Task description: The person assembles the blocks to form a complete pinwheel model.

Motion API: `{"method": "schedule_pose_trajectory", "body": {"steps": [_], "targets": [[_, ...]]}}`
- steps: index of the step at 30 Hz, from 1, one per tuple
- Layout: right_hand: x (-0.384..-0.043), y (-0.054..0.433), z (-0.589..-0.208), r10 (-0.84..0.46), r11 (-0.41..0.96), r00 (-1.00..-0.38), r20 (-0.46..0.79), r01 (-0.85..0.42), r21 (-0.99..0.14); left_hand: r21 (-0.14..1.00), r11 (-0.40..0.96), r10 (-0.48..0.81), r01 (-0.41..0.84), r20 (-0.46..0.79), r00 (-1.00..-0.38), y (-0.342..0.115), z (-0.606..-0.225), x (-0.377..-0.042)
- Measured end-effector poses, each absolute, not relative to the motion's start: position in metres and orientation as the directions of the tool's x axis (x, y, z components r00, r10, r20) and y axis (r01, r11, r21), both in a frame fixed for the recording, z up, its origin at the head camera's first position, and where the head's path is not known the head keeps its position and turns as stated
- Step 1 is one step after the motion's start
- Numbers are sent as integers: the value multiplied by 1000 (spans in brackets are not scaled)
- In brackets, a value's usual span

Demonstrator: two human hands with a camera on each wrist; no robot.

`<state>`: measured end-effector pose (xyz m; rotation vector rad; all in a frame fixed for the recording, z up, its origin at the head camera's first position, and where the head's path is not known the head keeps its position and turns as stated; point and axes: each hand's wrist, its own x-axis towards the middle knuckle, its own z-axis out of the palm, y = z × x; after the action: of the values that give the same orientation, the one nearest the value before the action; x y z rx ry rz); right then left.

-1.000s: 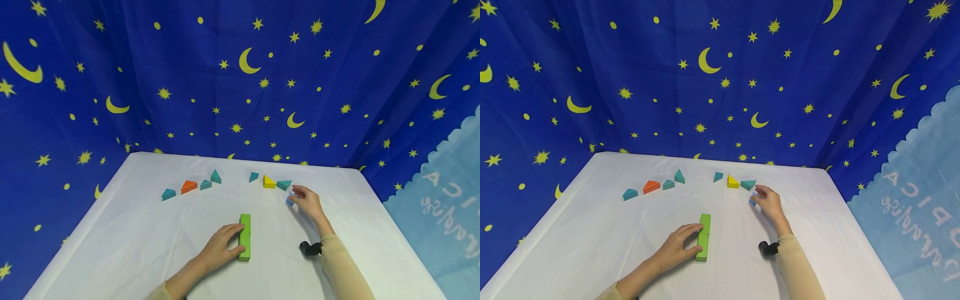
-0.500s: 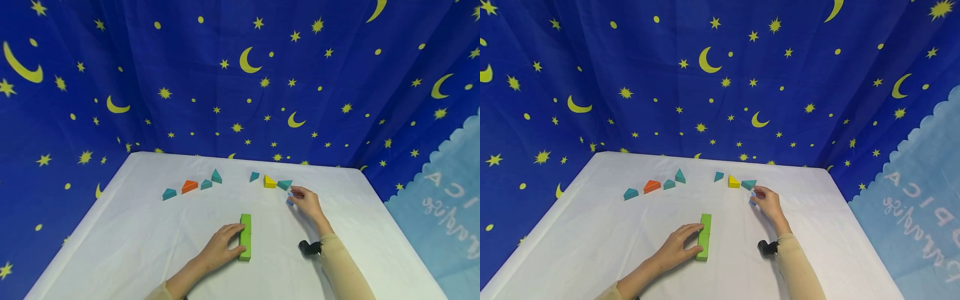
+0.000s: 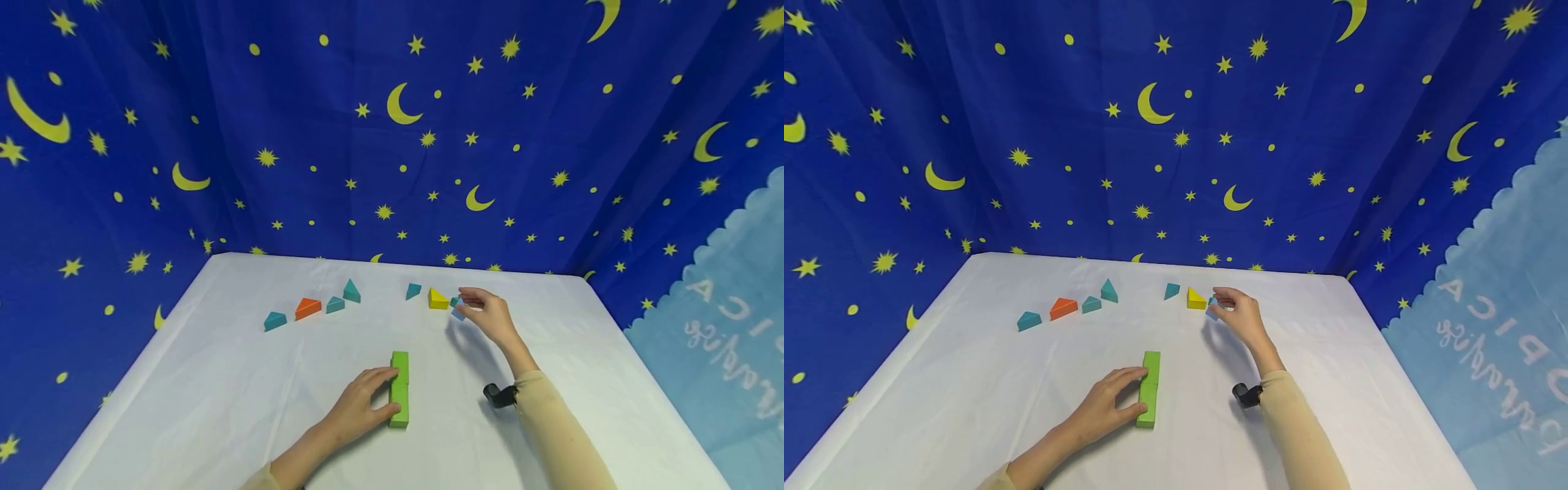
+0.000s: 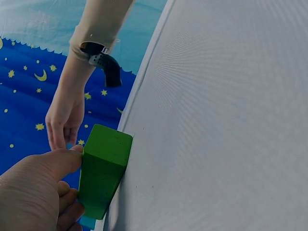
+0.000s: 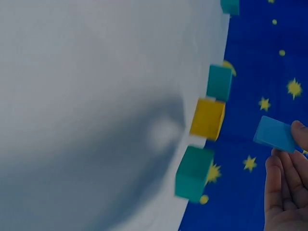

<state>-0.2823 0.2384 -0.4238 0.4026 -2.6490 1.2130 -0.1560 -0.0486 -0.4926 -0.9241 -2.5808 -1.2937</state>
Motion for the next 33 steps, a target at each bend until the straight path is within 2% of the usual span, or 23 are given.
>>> {"method": "schedule_pose_trajectory", "body": {"steps": [12,20,33], "targets": [[-278,198,-423,-277,580,-905,323,-425,-695,688,442,481,575,359,-800,-45,-494,-157],[-276,179,-428,-330,571,-896,298,-441,-692,673,443,476,592,384,-792,-46,-494,-157],[-268,152,-441,-451,524,-822,348,-559,-643,673,454,467,583,378,-800,-49,-492,-155]]}}
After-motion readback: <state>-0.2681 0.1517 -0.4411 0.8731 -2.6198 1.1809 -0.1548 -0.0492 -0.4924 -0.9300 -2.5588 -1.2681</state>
